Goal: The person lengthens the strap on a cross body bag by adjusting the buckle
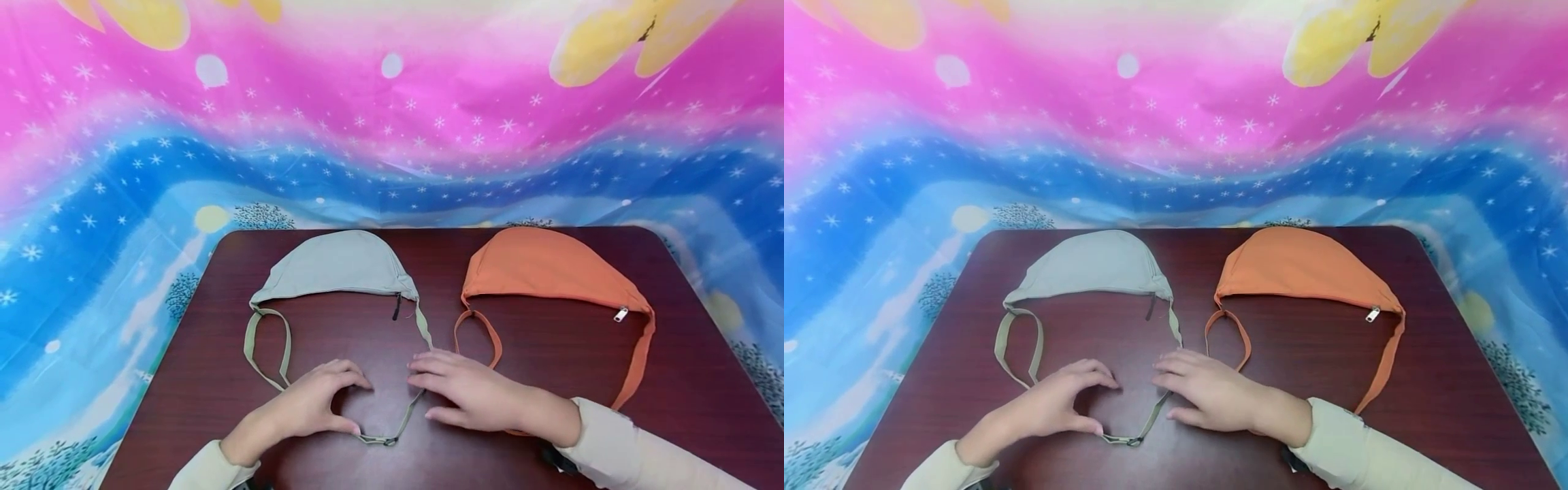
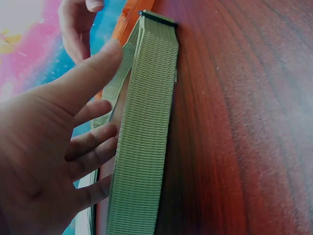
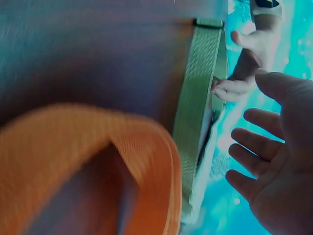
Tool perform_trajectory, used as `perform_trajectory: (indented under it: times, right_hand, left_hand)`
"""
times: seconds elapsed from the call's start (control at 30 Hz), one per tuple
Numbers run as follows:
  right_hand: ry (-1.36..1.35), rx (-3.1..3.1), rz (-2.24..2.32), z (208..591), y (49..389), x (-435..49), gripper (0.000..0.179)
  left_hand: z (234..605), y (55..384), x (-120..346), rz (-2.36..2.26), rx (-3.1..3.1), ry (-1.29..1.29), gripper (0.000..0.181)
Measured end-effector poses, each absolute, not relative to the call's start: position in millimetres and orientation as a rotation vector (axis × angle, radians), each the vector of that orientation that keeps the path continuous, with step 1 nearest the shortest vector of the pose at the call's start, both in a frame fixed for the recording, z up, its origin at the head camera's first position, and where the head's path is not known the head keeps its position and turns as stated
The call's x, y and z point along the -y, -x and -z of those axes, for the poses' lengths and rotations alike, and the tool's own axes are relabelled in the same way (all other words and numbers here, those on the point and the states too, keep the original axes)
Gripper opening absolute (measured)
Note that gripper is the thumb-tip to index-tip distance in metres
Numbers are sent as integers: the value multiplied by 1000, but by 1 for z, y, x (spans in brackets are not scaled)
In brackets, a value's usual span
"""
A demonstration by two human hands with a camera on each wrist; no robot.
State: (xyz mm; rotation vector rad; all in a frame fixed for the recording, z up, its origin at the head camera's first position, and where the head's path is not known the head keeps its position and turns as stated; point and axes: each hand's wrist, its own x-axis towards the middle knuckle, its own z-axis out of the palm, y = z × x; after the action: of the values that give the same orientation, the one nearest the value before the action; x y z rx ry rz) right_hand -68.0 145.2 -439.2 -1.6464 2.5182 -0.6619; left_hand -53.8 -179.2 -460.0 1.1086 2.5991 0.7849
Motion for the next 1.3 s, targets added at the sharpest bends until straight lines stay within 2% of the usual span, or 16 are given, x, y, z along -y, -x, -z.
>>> perform_trajectory:
  times: [0.2,0.43,0.63,0.87,1.3]
  right_hand:
    - [1725,-2468,610,450,62,-134,33]
    - [1752,-2468,543,460,58,-127,27]
    - [1803,-2577,425,466,59,-122,17]
    - [1752,-2602,358,465,58,-120,10]
    - [1491,-2524,823,454,73,-128,9]
  left_hand:
    - [466,52,179,-818,-2525,-1163,35]
    - [465,48,179,-837,-2446,-1146,16]
    - [462,45,181,-807,-2431,-1214,22]
    - [460,45,182,-793,-2409,-1225,8]
    - [453,54,183,-933,-2488,-1119,7]
